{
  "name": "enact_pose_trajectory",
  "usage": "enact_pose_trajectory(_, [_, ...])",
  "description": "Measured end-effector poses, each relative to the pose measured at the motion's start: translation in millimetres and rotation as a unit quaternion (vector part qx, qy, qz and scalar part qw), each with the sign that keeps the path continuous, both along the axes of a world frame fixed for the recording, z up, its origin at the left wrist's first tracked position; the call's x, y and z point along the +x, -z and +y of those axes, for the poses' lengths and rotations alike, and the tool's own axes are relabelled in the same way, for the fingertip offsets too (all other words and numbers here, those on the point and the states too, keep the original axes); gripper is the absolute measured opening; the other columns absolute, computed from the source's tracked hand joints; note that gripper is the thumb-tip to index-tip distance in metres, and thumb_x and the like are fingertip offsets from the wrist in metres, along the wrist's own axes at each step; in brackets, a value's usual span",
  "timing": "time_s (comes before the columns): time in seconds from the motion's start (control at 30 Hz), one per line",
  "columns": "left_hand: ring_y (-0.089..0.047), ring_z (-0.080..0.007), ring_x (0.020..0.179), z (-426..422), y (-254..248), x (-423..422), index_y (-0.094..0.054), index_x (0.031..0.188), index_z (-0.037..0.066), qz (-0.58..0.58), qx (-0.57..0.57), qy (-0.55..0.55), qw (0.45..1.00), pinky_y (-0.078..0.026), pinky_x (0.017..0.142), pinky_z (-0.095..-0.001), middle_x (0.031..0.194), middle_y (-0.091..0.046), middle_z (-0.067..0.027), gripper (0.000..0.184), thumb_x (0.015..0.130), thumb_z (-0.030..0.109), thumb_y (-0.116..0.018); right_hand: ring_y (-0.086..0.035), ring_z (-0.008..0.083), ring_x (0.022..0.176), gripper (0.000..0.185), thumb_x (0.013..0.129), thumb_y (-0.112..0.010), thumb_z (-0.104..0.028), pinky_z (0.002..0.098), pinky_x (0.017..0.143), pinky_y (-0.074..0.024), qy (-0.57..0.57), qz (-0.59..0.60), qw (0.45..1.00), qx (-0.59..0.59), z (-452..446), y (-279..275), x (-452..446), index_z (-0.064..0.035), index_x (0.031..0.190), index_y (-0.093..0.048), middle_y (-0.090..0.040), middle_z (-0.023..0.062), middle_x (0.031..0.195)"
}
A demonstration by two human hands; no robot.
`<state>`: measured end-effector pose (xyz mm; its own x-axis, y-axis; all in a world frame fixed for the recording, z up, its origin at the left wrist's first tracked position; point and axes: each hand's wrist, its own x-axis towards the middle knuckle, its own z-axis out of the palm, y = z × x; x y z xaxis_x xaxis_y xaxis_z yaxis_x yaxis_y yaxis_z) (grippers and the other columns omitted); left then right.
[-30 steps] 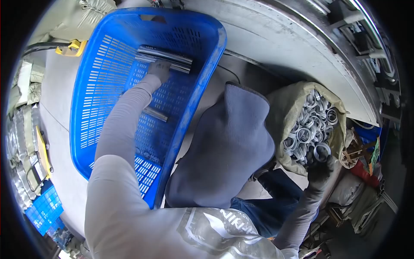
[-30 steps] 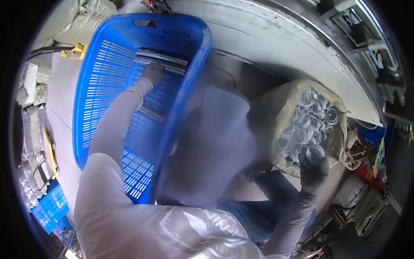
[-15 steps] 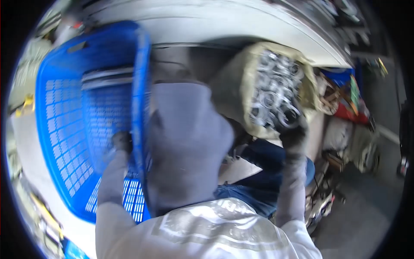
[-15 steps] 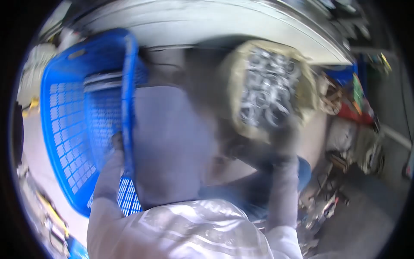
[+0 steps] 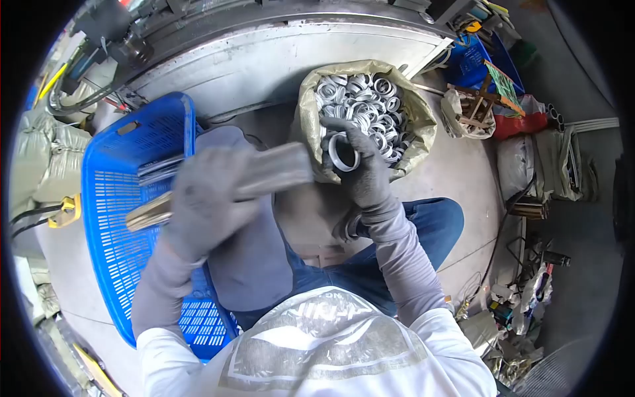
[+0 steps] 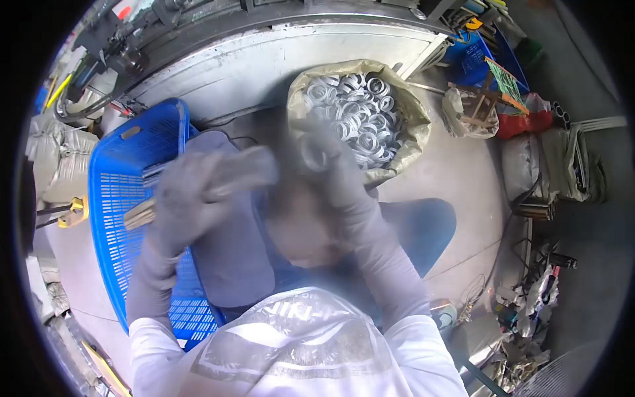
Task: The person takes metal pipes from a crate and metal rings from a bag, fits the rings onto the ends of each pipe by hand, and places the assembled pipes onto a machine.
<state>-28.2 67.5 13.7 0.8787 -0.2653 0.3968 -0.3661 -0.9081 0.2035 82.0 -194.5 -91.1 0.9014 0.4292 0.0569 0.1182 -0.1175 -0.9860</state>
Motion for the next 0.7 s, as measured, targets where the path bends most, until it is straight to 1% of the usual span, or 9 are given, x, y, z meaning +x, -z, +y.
enact_pose_trajectory(0.07, [-0.064, -0.0278, 0.091, -33.8, 0.6, 9.0, -0.062, 0.113, 0.008, 0.015, 0.042, 0.013, 0.999, -0.049, 0.079, -0.0438, 0.094, -0.064, -0.0103, 0.053, 0.071, 0.033, -0.082, -0.066, 0.0123, 0.095, 0.047, 0.081, -0.071, 0.008, 0.0299, 0.082, -0.0548, 0.020, -0.206, 0.976, -0.071, 6.7, -22.5, -17.1, -0.0042, 0.125, -0.065, -0.069, 0.0054, 0.104])
enact_pose_trajectory(0.17, [-0.066, -0.0268, 0.087, -61.2, 10.2, 19.3, -0.058, 0.104, 0.011, 0.040, 0.085, 0.024, 0.995, -0.050, 0.076, -0.0414, 0.090, -0.063, -0.0093, 0.046, 0.073, 0.036, -0.080, -0.068, 0.0163, 0.096, 0.047, 0.075, -0.071, 0.008, 0.0318, 0.083, -0.0549, 0.066, -0.183, 0.981, 0.011, 2.0, -26.7, -27.6, -0.0047, 0.120, -0.066, -0.071, 0.0062, 0.103])
enact_pose_trajectory(0.23, [-0.065, -0.0346, 0.096, -70.1, 16.5, 22.0, -0.061, 0.115, 0.007, 0.135, 0.088, -0.020, 0.987, -0.050, 0.084, -0.0488, 0.101, -0.065, -0.0138, 0.056, 0.070, 0.033, -0.081, -0.071, 0.0223, 0.096, 0.046, 0.071, -0.070, 0.007, 0.0345, 0.085, -0.0551, 0.115, -0.219, 0.969, 0.031, -1.8, -27.4, -29.6, -0.0045, 0.115, -0.068, -0.072, 0.0083, 0.101])
enact_pose_trajectory(0.3, [-0.065, -0.0348, 0.095, -76.0, 15.6, 22.1, -0.060, 0.116, 0.007, 0.147, 0.092, -0.023, 0.985, -0.051, 0.084, -0.0489, 0.101, -0.065, -0.0140, 0.056, 0.071, 0.034, -0.081, -0.071, 0.0315, 0.096, 0.041, 0.071, -0.072, 0.003, 0.0384, 0.086, -0.0553, 0.109, -0.337, 0.932, -0.077, -8.2, -30.6, -28.9, -0.0040, 0.111, -0.069, -0.072, 0.0135, 0.100])
enact_pose_trajectory(0.33, [-0.065, -0.0350, 0.095, -78.2, 15.1, 22.5, -0.060, 0.116, 0.007, 0.157, 0.090, -0.032, 0.983, -0.052, 0.083, -0.0489, 0.101, -0.065, -0.0142, 0.056, 0.072, 0.035, -0.080, -0.070, 0.0354, 0.095, 0.025, 0.081, -0.068, -0.005, 0.0403, 0.086, -0.0550, 0.123, -0.343, 0.930, -0.048, -6.5, -28.5, -28.9, -0.0038, 0.106, -0.071, -0.071, 0.0159, 0.098])
enact_pose_trajectory(0.37, [-0.065, -0.0350, 0.095, -79.7, 14.3, 23.3, -0.060, 0.116, 0.007, 0.158, 0.093, -0.029, 0.983, -0.052, 0.083, -0.0489, 0.101, -0.065, -0.0142, 0.056, 0.072, 0.035, -0.080, -0.070, 0.0354, 0.095, 0.025, 0.081, -0.068, -0.005, 0.0403, 0.086, -0.0550, 0.126, -0.341, 0.930, -0.046, -6.7, -30.5, -30.2, -0.0038, 0.106, -0.071, -0.071, 0.0159, 0.098])
enact_pose_trajectory(0.43, [-0.070, -0.0249, 0.084, -81.6, 13.6, 25.4, -0.057, 0.101, 0.009, 0.084, 0.144, -0.005, 0.986, -0.055, 0.075, -0.0389, 0.089, -0.064, -0.0082, 0.045, 0.076, 0.038, -0.081, -0.071, 0.0326, 0.093, 0.021, 0.092, -0.057, -0.012, 0.0380, 0.084, -0.0549, 0.118, -0.230, 0.966, -0.005, -7.0, -36.0, -33.3, -0.0026, 0.104, -0.072, -0.071, 0.0158, 0.099])
enact_pose_trajectory(0.53, [-0.070, -0.0253, 0.084, -83.8, 17.3, 27.3, -0.057, 0.102, 0.009, 0.083, 0.156, 0.001, 0.984, -0.056, 0.076, -0.0385, 0.091, -0.064, -0.0088, 0.044, 0.078, 0.038, -0.080, -0.070, 0.0303, 0.089, 0.029, 0.098, -0.046, -0.015, 0.0363, 0.082, -0.0548, 0.166, -0.263, 0.950, -0.036, 2.6, -20.4, -36.2, 0.0000, 0.103, -0.071, -0.071, 0.0159, 0.098])
enact_pose_trajectory(0.7, [-0.070, -0.0261, 0.088, -79.2, 24.4, 33.3, -0.058, 0.105, 0.008, 0.130, 0.162, -0.009, 0.978, -0.055, 0.077, -0.0401, 0.095, -0.065, -0.0096, 0.045, 0.079, 0.037, -0.080, -0.066, 0.0252, 0.079, 0.029, 0.100, -0.046, -0.013, 0.0336, 0.075, -0.0521, 0.194, -0.203, 0.960, -0.026, 19.8, -10.0, -33.7, 0.0011, 0.103, -0.072, -0.069, 0.0146, 0.094])
